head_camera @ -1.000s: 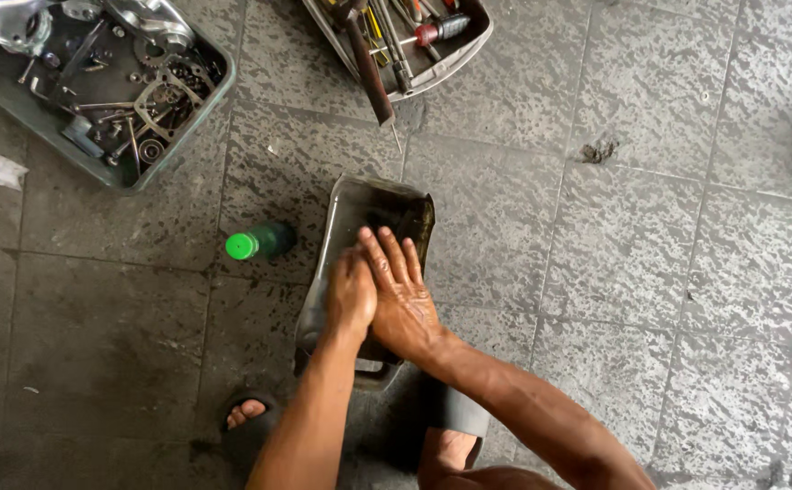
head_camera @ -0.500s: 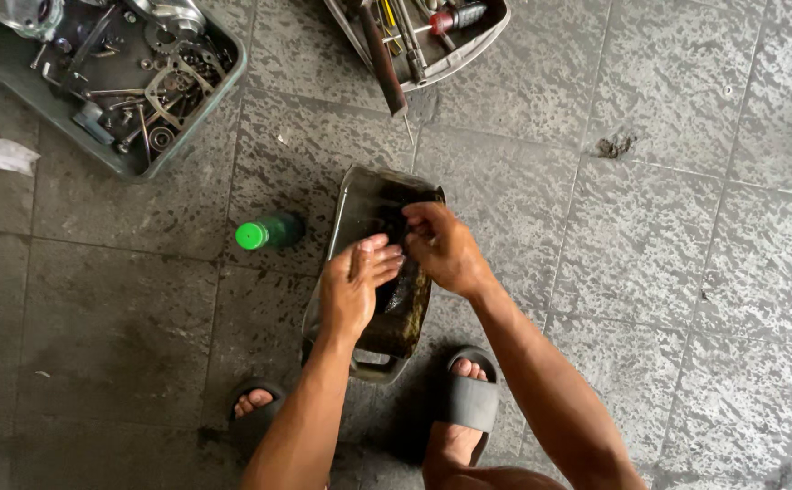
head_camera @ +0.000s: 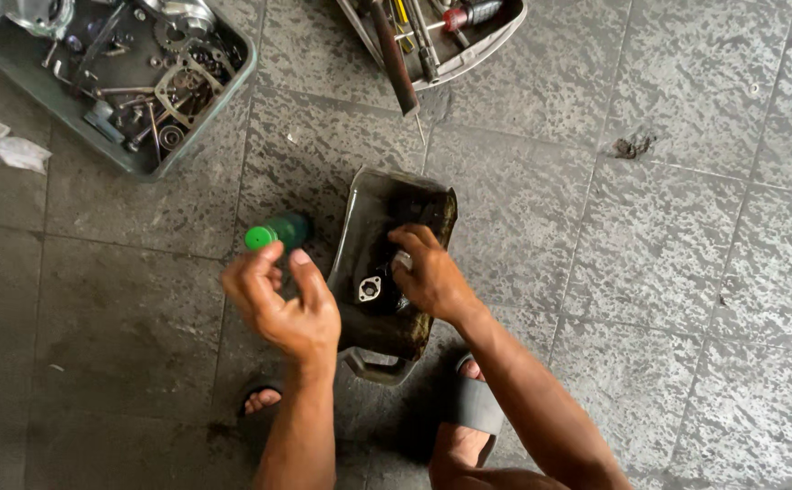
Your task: The person kneels beside a disassembled motorcycle engine on the floor, scrubs small metal engine parts with a brush over a tray, pours liquid from a green bottle over the parts and their hands to rinse them, then sorts and arranges bolts and fasteners on a red mat.
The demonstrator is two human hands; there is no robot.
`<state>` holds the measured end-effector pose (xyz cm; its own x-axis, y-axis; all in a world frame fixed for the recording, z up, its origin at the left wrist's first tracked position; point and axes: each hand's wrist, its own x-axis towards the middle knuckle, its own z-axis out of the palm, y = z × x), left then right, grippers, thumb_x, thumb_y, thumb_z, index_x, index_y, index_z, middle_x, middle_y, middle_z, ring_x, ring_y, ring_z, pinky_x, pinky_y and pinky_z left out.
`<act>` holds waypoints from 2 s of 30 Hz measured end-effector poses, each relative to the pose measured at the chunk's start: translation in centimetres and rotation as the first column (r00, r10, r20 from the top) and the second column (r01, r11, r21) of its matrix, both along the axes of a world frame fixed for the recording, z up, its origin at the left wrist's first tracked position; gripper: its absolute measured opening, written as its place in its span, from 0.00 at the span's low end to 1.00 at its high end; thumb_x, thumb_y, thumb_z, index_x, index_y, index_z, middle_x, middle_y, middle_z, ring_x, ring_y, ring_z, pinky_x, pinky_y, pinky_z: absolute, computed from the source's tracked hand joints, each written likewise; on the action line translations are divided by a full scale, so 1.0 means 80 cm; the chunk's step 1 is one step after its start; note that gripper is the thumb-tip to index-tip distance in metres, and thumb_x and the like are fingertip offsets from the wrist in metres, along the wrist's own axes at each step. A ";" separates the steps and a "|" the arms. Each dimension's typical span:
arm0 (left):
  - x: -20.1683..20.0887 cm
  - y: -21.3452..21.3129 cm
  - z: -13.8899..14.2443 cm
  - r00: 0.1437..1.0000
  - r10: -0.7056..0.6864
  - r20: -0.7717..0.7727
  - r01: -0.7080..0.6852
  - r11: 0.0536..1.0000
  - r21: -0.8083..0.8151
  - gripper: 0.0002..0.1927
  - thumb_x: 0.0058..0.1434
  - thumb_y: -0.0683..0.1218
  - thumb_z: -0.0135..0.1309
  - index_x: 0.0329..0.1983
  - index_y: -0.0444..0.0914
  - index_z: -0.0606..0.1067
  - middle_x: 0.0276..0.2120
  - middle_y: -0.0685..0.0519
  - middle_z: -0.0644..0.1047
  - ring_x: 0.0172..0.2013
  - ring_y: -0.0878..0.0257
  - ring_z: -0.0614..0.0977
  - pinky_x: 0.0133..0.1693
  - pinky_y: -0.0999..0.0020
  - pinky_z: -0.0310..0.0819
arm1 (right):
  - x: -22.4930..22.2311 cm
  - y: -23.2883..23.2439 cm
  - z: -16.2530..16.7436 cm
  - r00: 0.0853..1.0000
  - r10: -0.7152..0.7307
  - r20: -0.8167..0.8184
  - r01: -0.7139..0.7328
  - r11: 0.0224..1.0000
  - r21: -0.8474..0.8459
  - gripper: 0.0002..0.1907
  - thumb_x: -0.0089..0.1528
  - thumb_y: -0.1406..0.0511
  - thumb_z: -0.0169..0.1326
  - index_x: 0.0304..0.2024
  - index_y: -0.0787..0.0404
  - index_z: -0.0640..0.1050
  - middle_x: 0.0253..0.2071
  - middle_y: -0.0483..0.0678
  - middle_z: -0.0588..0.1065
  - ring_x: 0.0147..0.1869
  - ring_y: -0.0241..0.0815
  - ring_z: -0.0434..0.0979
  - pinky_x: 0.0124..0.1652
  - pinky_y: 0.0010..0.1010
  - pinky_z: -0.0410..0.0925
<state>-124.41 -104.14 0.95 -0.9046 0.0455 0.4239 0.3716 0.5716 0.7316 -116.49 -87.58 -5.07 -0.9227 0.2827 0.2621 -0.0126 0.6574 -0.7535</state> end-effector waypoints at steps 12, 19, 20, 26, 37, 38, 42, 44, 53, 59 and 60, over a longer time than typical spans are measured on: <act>-0.037 -0.017 0.040 0.985 0.019 0.173 -0.007 0.997 -0.072 0.18 0.66 0.41 0.62 0.56 0.35 0.73 0.47 0.44 0.71 0.44 0.53 0.79 0.37 0.66 0.77 | 0.033 -0.008 -0.017 0.863 0.133 0.488 0.290 0.660 -0.693 0.28 0.73 0.46 0.54 0.38 0.65 0.79 0.36 0.51 0.77 0.43 0.37 0.74 0.46 0.33 0.70; 0.006 0.033 0.024 0.760 -0.433 0.485 0.070 0.796 0.601 0.12 0.68 0.43 0.57 0.52 0.35 0.75 0.37 0.55 0.73 0.34 0.68 0.73 0.32 0.72 0.69 | 0.050 0.003 0.020 0.978 -0.117 -0.171 -0.194 -0.234 -0.953 0.35 0.61 0.44 0.59 0.62 0.54 0.73 0.64 0.49 0.72 0.65 0.51 0.74 0.58 0.50 0.69; 0.010 0.040 0.005 0.576 -0.551 0.605 0.016 0.747 0.665 0.12 0.65 0.43 0.57 0.50 0.36 0.76 0.31 0.57 0.74 0.26 0.69 0.71 0.25 0.74 0.64 | 0.055 0.013 0.022 0.946 -0.236 -0.221 -0.281 -0.258 -0.925 0.32 0.68 0.45 0.58 0.65 0.57 0.73 0.66 0.52 0.71 0.69 0.55 0.72 0.63 0.53 0.69; 0.027 0.092 -0.142 0.210 -0.728 0.652 -0.076 0.653 0.753 0.21 0.72 0.56 0.48 0.43 0.32 0.80 0.32 0.57 0.79 0.33 0.70 0.77 0.33 0.72 0.69 | 0.116 0.054 0.036 0.876 -0.478 -0.067 -0.027 0.089 -0.996 0.25 0.67 0.60 0.63 0.63 0.59 0.73 0.64 0.56 0.73 0.66 0.59 0.72 0.56 0.62 0.68; -0.021 0.127 -0.243 0.024 -0.762 0.647 -0.834 0.342 0.433 0.10 0.75 0.48 0.47 0.44 0.38 0.75 0.28 0.55 0.79 0.29 0.65 0.80 0.36 0.68 0.79 | 0.164 -0.001 0.117 0.969 -0.171 -0.178 0.078 0.897 -0.436 0.31 0.53 0.66 0.73 0.54 0.65 0.71 0.60 0.63 0.75 0.70 0.63 0.74 0.67 0.57 0.68; -0.020 0.125 -0.243 0.013 -0.777 0.629 -0.812 0.359 0.460 0.11 0.71 0.51 0.48 0.38 0.40 0.73 0.23 0.58 0.73 0.23 0.67 0.74 0.28 0.71 0.71 | 0.161 0.002 0.116 0.967 -0.162 -0.198 0.067 0.908 -0.414 0.31 0.52 0.66 0.72 0.54 0.65 0.72 0.60 0.63 0.75 0.70 0.63 0.74 0.68 0.56 0.68; -0.010 0.126 -0.245 -0.011 -0.714 0.700 -0.698 0.507 0.505 0.18 0.66 0.55 0.53 0.23 0.47 0.63 0.13 0.62 0.58 0.12 0.70 0.58 0.14 0.73 0.49 | 0.146 0.011 0.116 0.955 -0.120 -0.272 -0.005 0.908 -0.419 0.31 0.53 0.67 0.71 0.55 0.66 0.72 0.59 0.63 0.76 0.70 0.63 0.74 0.71 0.57 0.65; -0.003 0.129 -0.245 0.105 -0.644 0.758 -0.596 0.569 0.566 0.18 0.63 0.49 0.55 0.23 0.47 0.60 0.16 0.62 0.57 0.14 0.70 0.58 0.16 0.71 0.49 | 0.141 0.012 0.121 0.959 -0.074 -0.272 -0.031 0.931 -0.364 0.31 0.54 0.65 0.73 0.54 0.65 0.72 0.59 0.63 0.76 0.69 0.64 0.75 0.68 0.57 0.70; -0.005 0.128 -0.221 0.064 -0.685 0.726 -0.693 0.493 0.526 0.27 0.70 0.62 0.44 0.20 0.46 0.54 0.17 0.57 0.54 0.17 0.64 0.59 0.21 0.67 0.55 | 0.135 0.017 0.136 0.966 -0.109 -0.236 0.012 0.926 -0.376 0.29 0.54 0.67 0.70 0.54 0.68 0.72 0.59 0.66 0.76 0.69 0.65 0.76 0.68 0.56 0.69; -0.013 0.107 -0.222 0.108 -0.893 0.437 -0.854 0.141 0.500 0.19 0.70 0.53 0.43 0.23 0.44 0.58 0.23 0.55 0.61 0.26 0.59 0.66 0.32 0.64 0.62 | 0.143 0.019 0.132 0.980 -0.084 -0.180 0.010 0.925 -0.379 0.32 0.51 0.66 0.73 0.52 0.68 0.72 0.59 0.65 0.76 0.68 0.62 0.76 0.65 0.53 0.72; -0.011 0.104 -0.225 0.102 -0.900 0.425 -0.843 0.149 0.518 0.19 0.68 0.52 0.43 0.22 0.44 0.58 0.23 0.55 0.61 0.25 0.60 0.65 0.31 0.64 0.61 | 0.141 0.019 0.129 0.980 -0.091 -0.177 0.016 0.923 -0.384 0.31 0.51 0.66 0.73 0.52 0.68 0.72 0.59 0.65 0.76 0.68 0.62 0.76 0.65 0.52 0.72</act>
<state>-125.28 -95.80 -17.08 -0.3545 0.6465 -0.6756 -0.8308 -0.5493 -0.0897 -105.18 -86.03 5.27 -0.8480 0.4425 0.2917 -0.1508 0.3261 -0.9332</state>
